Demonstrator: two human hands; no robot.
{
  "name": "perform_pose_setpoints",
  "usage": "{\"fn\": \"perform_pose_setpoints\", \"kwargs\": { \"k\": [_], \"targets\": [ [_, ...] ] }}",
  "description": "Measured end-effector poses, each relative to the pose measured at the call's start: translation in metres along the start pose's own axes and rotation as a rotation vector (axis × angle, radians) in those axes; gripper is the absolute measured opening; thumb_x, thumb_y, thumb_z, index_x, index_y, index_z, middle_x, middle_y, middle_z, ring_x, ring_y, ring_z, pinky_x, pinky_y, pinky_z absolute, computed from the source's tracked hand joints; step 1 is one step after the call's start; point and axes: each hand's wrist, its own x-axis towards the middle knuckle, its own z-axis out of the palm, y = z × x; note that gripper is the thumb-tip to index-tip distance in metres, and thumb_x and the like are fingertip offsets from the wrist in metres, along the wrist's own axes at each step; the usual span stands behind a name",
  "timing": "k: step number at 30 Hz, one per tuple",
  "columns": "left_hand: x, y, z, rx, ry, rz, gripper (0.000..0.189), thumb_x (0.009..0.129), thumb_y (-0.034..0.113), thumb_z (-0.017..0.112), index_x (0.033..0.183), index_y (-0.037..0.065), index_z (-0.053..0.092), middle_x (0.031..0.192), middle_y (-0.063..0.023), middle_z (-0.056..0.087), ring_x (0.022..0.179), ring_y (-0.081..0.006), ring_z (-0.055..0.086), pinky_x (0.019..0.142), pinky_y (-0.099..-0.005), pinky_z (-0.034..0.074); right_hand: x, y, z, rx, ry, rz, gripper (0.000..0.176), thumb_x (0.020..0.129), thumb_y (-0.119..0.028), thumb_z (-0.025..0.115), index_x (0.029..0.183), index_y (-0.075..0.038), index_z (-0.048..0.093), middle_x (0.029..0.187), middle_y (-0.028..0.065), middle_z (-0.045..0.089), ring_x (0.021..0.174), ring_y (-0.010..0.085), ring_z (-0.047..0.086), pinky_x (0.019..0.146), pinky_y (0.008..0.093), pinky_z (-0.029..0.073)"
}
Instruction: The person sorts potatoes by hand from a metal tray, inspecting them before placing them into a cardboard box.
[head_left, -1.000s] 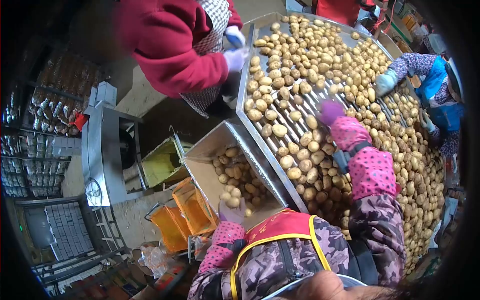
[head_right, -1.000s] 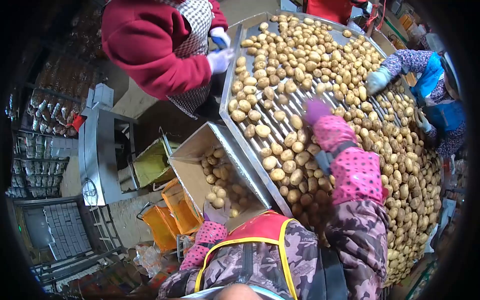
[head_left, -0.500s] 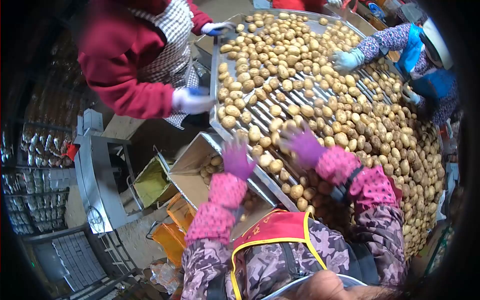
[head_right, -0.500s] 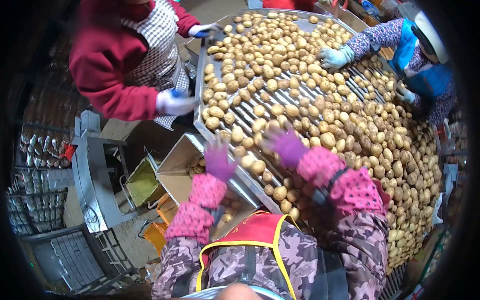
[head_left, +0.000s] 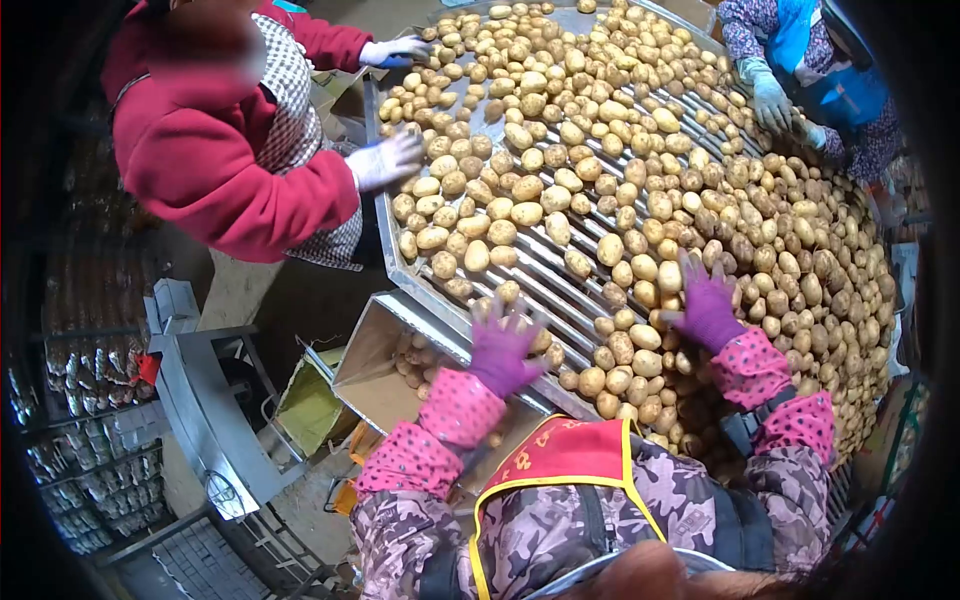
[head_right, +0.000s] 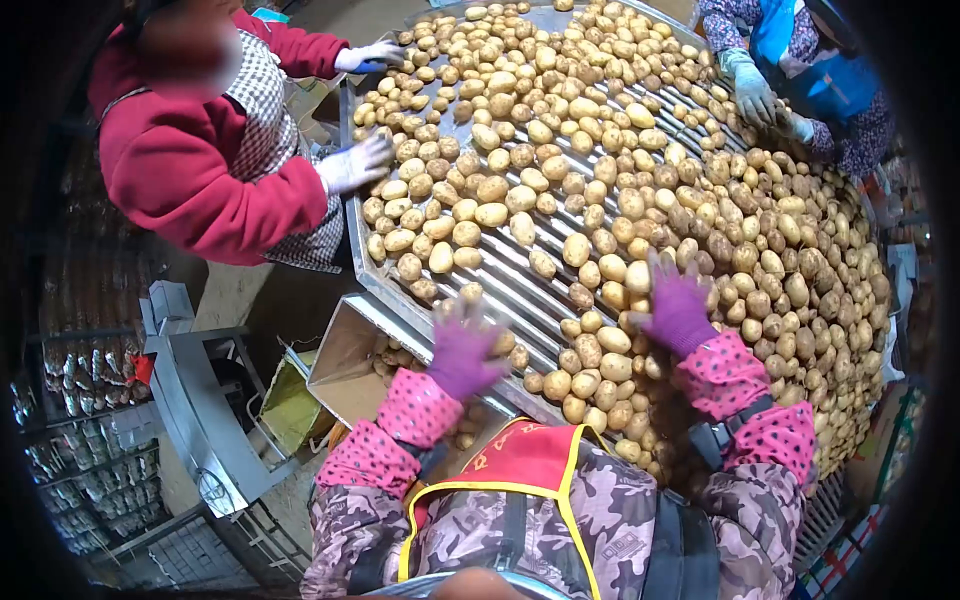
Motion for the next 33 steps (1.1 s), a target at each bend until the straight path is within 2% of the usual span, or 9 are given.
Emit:
{"fn": "perform_pose_setpoints", "kwargs": {
  "k": [2, 6, 11, 14, 19, 23, 25, 32, 33],
  "targets": [
    [0.007, -0.006, -0.002, 0.066, -0.011, -0.049, 0.076, 0.079, 0.063, 0.071, 0.143, 0.024, 0.057, 0.163, -0.0108, 0.037, 0.151, -0.0492, 0.023, 0.12, -0.0701, 0.014, 0.022, -0.011, 0.03, 0.442, 0.067, -0.247, 0.107, 0.071, -0.045, 0.084, 0.159, -0.018, 0.03, 0.157, 0.0209, 0.038, 0.14, 0.0533, 0.036, 0.109, 0.0758, 0.027],
    [0.041, -0.057, -0.008, 0.18, 0.007, -0.217, 0.067, 0.082, 0.056, 0.072, 0.142, 0.027, 0.059, 0.167, -0.0046, 0.031, 0.154, -0.0454, 0.017, 0.121, -0.0687, 0.013, 0.001, -0.119, 0.019, 0.054, 0.157, -0.299, 0.091, 0.072, -0.038, 0.082, 0.152, -0.017, 0.043, 0.155, 0.0208, 0.04, 0.139, 0.0531, 0.036, 0.107, 0.0665, 0.039],
    [0.058, -0.077, -0.009, 0.186, 0.158, -0.363, 0.063, 0.085, 0.039, 0.073, 0.144, 0.024, 0.057, 0.166, -0.0065, 0.031, 0.153, -0.0434, 0.02, 0.121, -0.0661, 0.017, -0.01, -0.106, 0.012, 0.937, -0.159, -0.57, 0.069, 0.081, -0.03, 0.078, 0.143, -0.011, 0.054, 0.144, 0.0241, 0.052, 0.131, 0.0352, 0.054, 0.111, 0.0436, 0.044],
    [0.051, -0.086, 0.022, 0.118, 0.41, -0.349, 0.06, 0.087, 0.034, 0.071, 0.143, 0.021, 0.057, 0.164, -0.0097, 0.034, 0.15, -0.044, 0.025, 0.121, -0.0622, 0.02, 0.055, -0.028, -0.005, 0.676, 0.595, -0.429, 0.055, 0.079, -0.032, 0.075, 0.125, -0.003, 0.065, 0.115, 0.0198, 0.065, 0.11, 0.0394, 0.061, 0.095, 0.049, 0.048],
    [0.032, -0.07, 0.042, 0.113, 0.505, -0.268, 0.054, 0.086, 0.027, 0.067, 0.138, 0.015, 0.06, 0.153, -0.0117, 0.049, 0.143, -0.0339, 0.04, 0.121, -0.0561, 0.024, 0.11, 0.03, -0.022, -0.094, 0.275, 0.183, 0.085, 0.081, -0.059, 0.069, 0.154, -0.024, 0.043, 0.149, 0.0188, 0.048, 0.131, 0.0416, 0.053, 0.109, 0.0709, 0.031],
    [0.036, -0.066, 0.037, 0.1, 0.5, -0.294, 0.053, 0.086, 0.019, 0.063, 0.139, 0.014, 0.059, 0.15, -0.0113, 0.052, 0.141, -0.0335, 0.043, 0.121, -0.0555, 0.026, 0.117, -0.044, -0.011, 0.06, 0.287, 0.01, 0.078, 0.083, -0.06, 0.068, 0.152, -0.031, 0.045, 0.157, 0.0153, 0.041, 0.124, 0.0392, 0.06, 0.102, 0.0745, 0.034],
    [0.037, -0.075, 0.05, 0.101, 0.545, -0.26, 0.054, 0.086, 0.017, 0.063, 0.14, 0.013, 0.058, 0.149, -0.0122, 0.053, 0.14, -0.034, 0.044, 0.121, -0.0552, 0.026, 0.089, -0.089, -0.009, 0.071, 0.163, -0.085, 0.078, 0.087, -0.058, 0.064, 0.154, -0.026, 0.042, 0.162, 0.0169, 0.032, 0.142, 0.0422, 0.04, 0.107, 0.076, 0.029],
    [-0.01, -0.013, 0.053, 0.029, 0.588, -0.135, 0.065, 0.085, 0.021, 0.066, 0.146, 0.004, 0.052, 0.148, -0.021, 0.052, 0.143, -0.0393, 0.041, 0.122, -0.0556, 0.026, -0.064, -0.039, 0.03, 0.133, 0.248, -0.521, 0.079, 0.08, -0.049, 0.071, 0.149, -0.016, 0.05, 0.151, 0.0246, 0.043, 0.139, 0.0468, 0.038, 0.111, 0.0699, 0.025],
    [-0.011, 0.012, 0.054, -0.409, 0.519, -0.051, 0.064, 0.081, 0.018, 0.067, 0.143, 0.006, 0.055, 0.142, -0.0218, 0.055, 0.14, -0.0394, 0.043, 0.12, -0.0518, 0.031, -0.086, -0.031, 0.041, 0.101, 0.198, -0.483, 0.077, 0.079, -0.048, 0.072, 0.147, -0.016, 0.053, 0.149, 0.0237, 0.044, 0.137, 0.046, 0.039, 0.11, 0.0701, 0.026]
  ]
}}
